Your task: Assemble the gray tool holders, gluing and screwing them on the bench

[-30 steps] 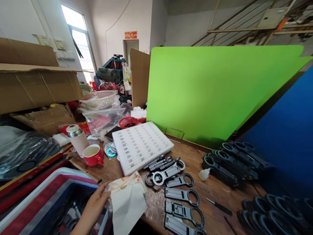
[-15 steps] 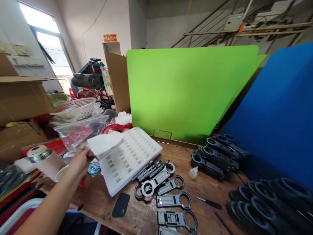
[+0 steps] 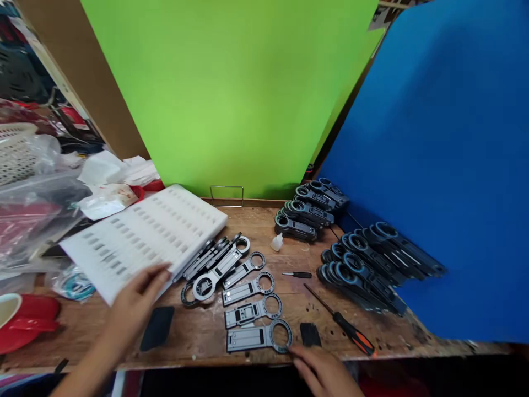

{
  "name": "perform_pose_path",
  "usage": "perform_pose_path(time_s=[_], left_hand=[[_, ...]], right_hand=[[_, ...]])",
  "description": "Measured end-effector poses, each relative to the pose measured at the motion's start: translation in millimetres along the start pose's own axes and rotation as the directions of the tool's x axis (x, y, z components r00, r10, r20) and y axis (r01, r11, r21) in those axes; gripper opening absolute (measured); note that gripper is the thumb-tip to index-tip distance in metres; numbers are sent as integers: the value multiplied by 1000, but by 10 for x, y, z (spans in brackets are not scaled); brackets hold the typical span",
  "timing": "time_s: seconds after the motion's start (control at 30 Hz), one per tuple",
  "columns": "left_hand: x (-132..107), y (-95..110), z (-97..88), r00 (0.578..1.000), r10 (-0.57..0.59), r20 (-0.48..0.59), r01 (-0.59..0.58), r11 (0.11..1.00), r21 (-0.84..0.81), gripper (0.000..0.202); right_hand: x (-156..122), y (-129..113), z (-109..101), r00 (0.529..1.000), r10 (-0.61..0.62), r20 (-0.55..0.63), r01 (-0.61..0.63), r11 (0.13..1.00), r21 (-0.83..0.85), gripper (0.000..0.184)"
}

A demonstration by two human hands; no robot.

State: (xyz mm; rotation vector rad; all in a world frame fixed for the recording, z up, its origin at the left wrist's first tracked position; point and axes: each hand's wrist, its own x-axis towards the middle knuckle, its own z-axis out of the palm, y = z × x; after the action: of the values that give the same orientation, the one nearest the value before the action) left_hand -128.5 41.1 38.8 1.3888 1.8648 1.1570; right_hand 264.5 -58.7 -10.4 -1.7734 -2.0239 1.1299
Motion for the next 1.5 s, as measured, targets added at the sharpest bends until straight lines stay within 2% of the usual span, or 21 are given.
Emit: perform_pose_path(time_s=[0.03,0.07,0.1,0.13,0.2,0.27,0.3,0.37,0.43,0.47,0.53,0.7,0.87,1.03,1.17,1.33,1.4,1.5], left_hand=[[-256,25,182,978,128,162,-137,990,45,30],[-482,48,361,920,251,302,-279,959,52,25],[-670,65,532,837,322,442,-386,920,61,24],[-816,76,693,777,364,514,-461,885,70,24],[-988,71,975,710,408,574,-556,825,102,26],[-1042,41,1192,699,426,574,-602,784,151,33],[-1044,23,1275,702,428,570,-613,770,177,38],[-1029,-9,1394,711,420,564,-622,749,226,47],[-1014,-30,1463,715,407,568,-629,730,268,56],[-1010,-38,1484,712,399,577,-633,720,283,61],[-1009,-54,1507,696,388,604,-648,702,296,67],[-1021,-87,1510,672,395,626,-661,702,267,68],[-1027,-54,1479,662,354,661,-639,728,250,61],[-1038,-73,1502,687,355,635,-648,694,313,61],[-1039,-83,1552,696,385,606,-668,658,347,68],[-1047,-112,1560,699,399,594,-669,659,343,69],[-1062,-139,1538,678,436,591,-692,649,315,64],[-1084,-166,1501,608,506,611,-750,618,235,51]], right_hand=[[78,2,-39,999,-19,-29,19,999,28,30],[160,14,-67,997,-24,-75,29,998,63,32],[246,34,-83,991,-20,-131,34,994,105,32],[336,59,-89,981,-4,-192,35,987,158,32],[529,102,-87,953,57,-297,42,947,318,32],[731,101,-101,928,169,-333,51,826,561,34],[831,77,-123,920,232,-316,55,720,691,36],[1020,-9,-199,914,335,-231,69,432,899,36],[1192,-116,-300,918,370,-142,76,187,979,31],[1273,-166,-350,922,372,-107,70,112,991,28],[1424,-245,-431,929,366,-58,46,44,998,23],[1753,-326,-503,943,330,42,-31,-38,999,23],[2005,-349,-487,941,323,97,-77,-73,994,29],[2124,-377,-497,929,346,128,-102,-92,990,33],[1959,-379,-511,937,338,93,-67,-87,994,30],[1480,-310,-451,942,333,32,-14,-56,998,8],[1299,-255,-381,938,346,2,13,-40,999,11],[1092,-158,-235,929,370,-13,21,-18,1000,18]])
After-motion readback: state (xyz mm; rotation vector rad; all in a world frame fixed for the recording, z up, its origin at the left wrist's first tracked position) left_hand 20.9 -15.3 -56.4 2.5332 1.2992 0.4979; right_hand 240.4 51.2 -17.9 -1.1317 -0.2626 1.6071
